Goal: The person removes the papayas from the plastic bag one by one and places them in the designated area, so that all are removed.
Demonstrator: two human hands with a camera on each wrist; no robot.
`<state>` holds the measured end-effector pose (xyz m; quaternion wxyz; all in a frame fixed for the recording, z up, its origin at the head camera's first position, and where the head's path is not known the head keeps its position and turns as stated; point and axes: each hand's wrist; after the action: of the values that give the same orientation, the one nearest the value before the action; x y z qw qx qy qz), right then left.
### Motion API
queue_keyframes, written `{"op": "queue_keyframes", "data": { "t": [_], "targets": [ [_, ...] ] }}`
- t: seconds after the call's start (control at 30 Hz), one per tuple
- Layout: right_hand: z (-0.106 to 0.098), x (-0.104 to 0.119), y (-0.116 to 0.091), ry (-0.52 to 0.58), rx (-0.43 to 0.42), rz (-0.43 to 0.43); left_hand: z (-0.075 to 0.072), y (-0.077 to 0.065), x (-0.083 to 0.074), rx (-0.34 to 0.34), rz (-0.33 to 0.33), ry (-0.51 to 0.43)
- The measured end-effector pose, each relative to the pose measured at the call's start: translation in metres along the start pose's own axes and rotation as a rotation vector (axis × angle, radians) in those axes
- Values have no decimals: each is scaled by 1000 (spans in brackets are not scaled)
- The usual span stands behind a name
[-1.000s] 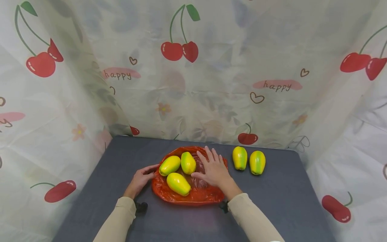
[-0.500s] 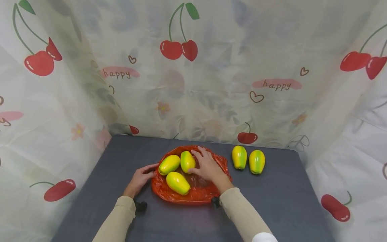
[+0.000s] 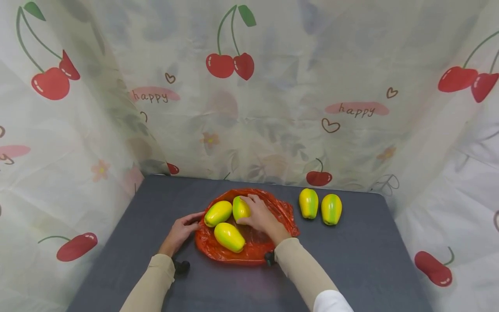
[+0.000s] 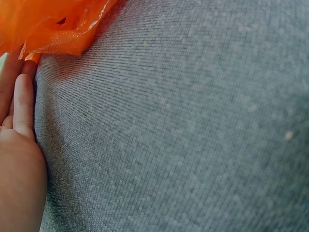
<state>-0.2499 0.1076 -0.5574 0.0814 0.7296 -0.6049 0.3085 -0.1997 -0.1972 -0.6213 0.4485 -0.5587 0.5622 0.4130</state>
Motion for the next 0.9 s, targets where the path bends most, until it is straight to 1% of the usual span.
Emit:
{"op": "queue_keyframes", "data": {
  "t": [0.17, 0.33, 0.53, 0.9],
  "targets": [
    [3, 5, 3, 23, -4, -7, 0, 1, 4, -2, -13, 2],
    [6, 7, 5, 36, 9, -9, -1, 1, 3, -6, -21, -4],
    [8, 7, 6, 13, 32, 14, 0, 1, 3, -9, -18, -7],
    [6, 8, 9, 13, 65, 7, 0, 0, 3, -12, -14, 15]
  ]
}}
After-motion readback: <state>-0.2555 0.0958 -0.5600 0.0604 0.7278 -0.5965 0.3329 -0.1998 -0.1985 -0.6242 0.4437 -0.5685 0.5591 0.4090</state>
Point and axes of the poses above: each hand's wrist, its own y-axis towards the middle knuckle, its own z-axis out of the palm, x = y × z, and after that the axes turned 15 degrees about z, right-handed
